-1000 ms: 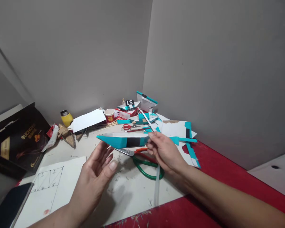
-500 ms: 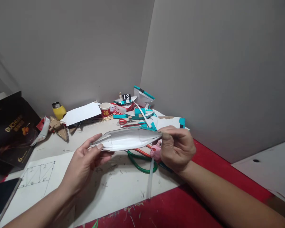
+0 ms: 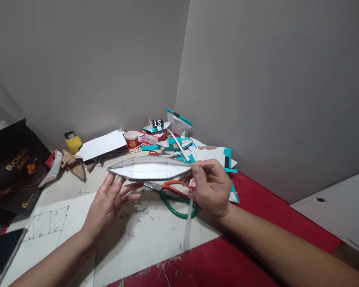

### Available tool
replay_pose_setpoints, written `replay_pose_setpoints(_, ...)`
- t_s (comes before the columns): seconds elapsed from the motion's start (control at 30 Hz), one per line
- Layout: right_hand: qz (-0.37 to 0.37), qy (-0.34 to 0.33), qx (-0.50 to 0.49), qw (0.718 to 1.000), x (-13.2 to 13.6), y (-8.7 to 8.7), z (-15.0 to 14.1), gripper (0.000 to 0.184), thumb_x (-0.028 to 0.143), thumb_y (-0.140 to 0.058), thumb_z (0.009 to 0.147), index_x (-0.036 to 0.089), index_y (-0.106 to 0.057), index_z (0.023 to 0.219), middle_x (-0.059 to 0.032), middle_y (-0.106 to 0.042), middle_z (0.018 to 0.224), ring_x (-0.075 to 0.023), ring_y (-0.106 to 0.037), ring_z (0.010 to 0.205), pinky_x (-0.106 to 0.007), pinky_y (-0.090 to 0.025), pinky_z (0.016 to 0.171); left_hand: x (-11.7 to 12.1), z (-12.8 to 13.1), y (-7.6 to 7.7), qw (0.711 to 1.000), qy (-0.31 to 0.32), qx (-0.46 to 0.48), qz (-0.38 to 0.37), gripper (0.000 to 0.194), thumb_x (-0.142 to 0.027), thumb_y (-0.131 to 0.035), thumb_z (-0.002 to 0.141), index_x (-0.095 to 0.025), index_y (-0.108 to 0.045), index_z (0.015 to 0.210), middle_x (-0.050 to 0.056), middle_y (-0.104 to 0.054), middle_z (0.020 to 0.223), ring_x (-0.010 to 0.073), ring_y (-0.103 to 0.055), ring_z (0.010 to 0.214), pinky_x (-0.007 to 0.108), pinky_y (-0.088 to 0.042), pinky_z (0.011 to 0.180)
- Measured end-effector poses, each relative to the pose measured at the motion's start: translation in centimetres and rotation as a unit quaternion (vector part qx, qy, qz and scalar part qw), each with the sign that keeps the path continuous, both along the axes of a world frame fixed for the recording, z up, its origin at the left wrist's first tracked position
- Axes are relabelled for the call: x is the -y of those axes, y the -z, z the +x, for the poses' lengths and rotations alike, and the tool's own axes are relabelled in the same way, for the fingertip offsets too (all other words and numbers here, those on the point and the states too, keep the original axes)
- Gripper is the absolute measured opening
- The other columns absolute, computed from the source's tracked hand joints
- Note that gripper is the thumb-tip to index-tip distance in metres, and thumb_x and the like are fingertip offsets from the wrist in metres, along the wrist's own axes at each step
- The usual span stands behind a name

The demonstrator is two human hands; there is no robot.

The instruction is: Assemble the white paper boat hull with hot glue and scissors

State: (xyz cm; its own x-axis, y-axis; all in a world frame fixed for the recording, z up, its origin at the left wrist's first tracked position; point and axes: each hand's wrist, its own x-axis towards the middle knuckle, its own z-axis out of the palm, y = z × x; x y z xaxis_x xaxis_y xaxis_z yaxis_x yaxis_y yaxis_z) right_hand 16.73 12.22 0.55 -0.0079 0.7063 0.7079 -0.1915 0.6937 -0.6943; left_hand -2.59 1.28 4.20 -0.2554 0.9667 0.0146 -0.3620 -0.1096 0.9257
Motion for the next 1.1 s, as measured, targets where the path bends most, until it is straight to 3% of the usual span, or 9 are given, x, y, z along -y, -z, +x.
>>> replay_pose_setpoints(0.1, 0.063, -0.037, 0.047, 0.996, 0.8, 0.4, 0.1, 0.009, 0.013, -0.055, 0.088, 0.021, -0.057, 0.089, 0.0015, -0.065, 0.07, -0.0119, -0.065, 0.055, -0.024, -0.053, 0.051, 0.5, 0.3, -0.6, 1.0, -0.013, 0.015, -0.015, 0.024, -0.036, -0.055, 0.089, -0.023, -0.058, 0.11, 0.005, -0.062, 0.119, 0.0245, -0.063, 0.105, 0.035, -0.058, 0.078)
replay_pose_setpoints(0.27, 0.13, -0.131, 0.173, 0.968, 1.3, -0.3, 0.9, 0.009, 0.012, -0.055, 0.085, 0.019, -0.061, 0.083, -0.0003, -0.065, 0.065, -0.013, -0.063, 0.056, -0.025, -0.05, 0.053, 0.3, -1.1, -1.2, 0.994, -0.086, -0.035, -0.051, 0.015, -0.029, -0.059, 0.085, -0.017, -0.062, 0.094, 0.003, -0.066, 0.093, 0.0157, -0.063, 0.08, 0.026, -0.059, 0.059)
replay_pose_setpoints(0.4, -0.017, -0.112, 0.125, 0.986, 0.7, -1.5, 1.0, 0.013, 0.025, -0.053, 0.089, 0.018, -0.062, 0.082, -0.001, -0.065, 0.067, -0.0115, -0.062, 0.052, -0.024, -0.051, 0.049, 0.0, -1.8, -1.0, 0.99, -0.018, -0.107, -0.094, 0.012, -0.029, -0.059, 0.083, -0.018, -0.059, 0.089, -0.002, -0.059, 0.076, 0.0117, -0.057, 0.064, 0.025, -0.056, 0.053)
replay_pose_setpoints(0.47, -0.109, -0.127, 0.137, 0.976, 0.4, -1.8, 0.7, 0.02, 0.033, -0.053, 0.09, 0.017, -0.063, 0.084, -0.0016, -0.065, 0.069, -0.011, -0.061, 0.054, -0.023, -0.052, 0.051, 0.0, -1.4, -0.6, 0.98, 0.042, -0.15, -0.122, 0.013, -0.028, -0.06, 0.082, -0.019, -0.058, 0.092, -0.004, -0.056, 0.07, 0.0105, -0.055, 0.058, 0.024, -0.054, 0.053)
replay_pose_setpoints(0.53, -0.185, -0.18, 0.199, 0.945, 0.2, -1.9, 0.3, 0.026, 0.04, -0.055, 0.088, 0.016, -0.065, 0.085, -0.0025, -0.065, 0.071, -0.0114, -0.061, 0.057, -0.024, -0.051, 0.052, 0.1, -0.7, -0.1, 0.967, 0.093, -0.186, -0.148, 0.014, -0.029, -0.058, 0.083, -0.018, -0.058, 0.093, -0.004, -0.055, 0.066, 0.0099, -0.054, 0.054, 0.023, -0.052, 0.053)
replay_pose_setpoints(0.67, -0.291, -0.293, 0.316, 0.854, 0.6, -1.2, -0.5, 0.037, 0.049, -0.055, 0.085, 0.015, -0.067, 0.082, -0.0022, -0.061, 0.068, -0.0111, -0.055, 0.056, -0.023, -0.047, 0.049, 0.3, 0.9, 0.8, 0.949, 0.146, -0.218, -0.174, 0.021, -0.03, -0.05, 0.086, -0.019, -0.058, 0.102, -0.003, -0.055, 0.068, 0.0112, -0.054, 0.055, 0.024, -0.049, 0.051)
replay_pose_setpoints(0.73, -0.311, -0.317, 0.343, 0.828, 1.2, -0.8, -0.8, 0.033, 0.047, -0.06, 0.082, 0.015, -0.066, 0.081, 0.0002, -0.057, 0.065, -0.0096, -0.051, 0.054, -0.021, -0.043, 0.048, 0.4, 1.5, 1.3, 0.943, 0.159, -0.234, -0.175, 0.025, -0.031, -0.047, 0.087, -0.02, -0.057, 0.108, -0.003, -0.056, 0.072, 0.0127, -0.053, 0.057, 0.025, -0.049, 0.053)
replay_pose_setpoints(0.9, -0.298, -0.317, 0.4, 0.806, 2.2, -0.4, -1.1, 0.018, 0.03, -0.065, 0.078, 0.012, -0.065, 0.078, 0.0036, -0.05, 0.059, -0.0071, -0.044, 0.053, -0.019, -0.033, 0.047, 0.8, 2.1, 2.7, 0.929, 0.161, -0.305, -0.137, 0.026, -0.024, -0.051, 0.083, -0.019, -0.059, 0.107, 0.001, -0.064, 0.092, 0.018, -0.058, 0.084, 0.03, -0.047, 0.079)
replay_pose_setpoints(1.1, -0.328, -0.321, 0.449, 0.767, 3.1, -0.4, -1.4, 0.005, 0.015, -0.058, 0.077, 0.012, -0.063, 0.077, 0.0052, -0.047, 0.056, -0.006, -0.041, 0.05, -0.017, -0.03, 0.044, 1.3, 2.2, 3.8, 0.903, 0.179, -0.363, -0.146, 0.032, -0.014, -0.045, 0.08, -0.02, -0.057, 0.11, 0.001, -0.065, 0.095, 0.0183, -0.057, 0.084, 0.03, -0.044, 0.079)
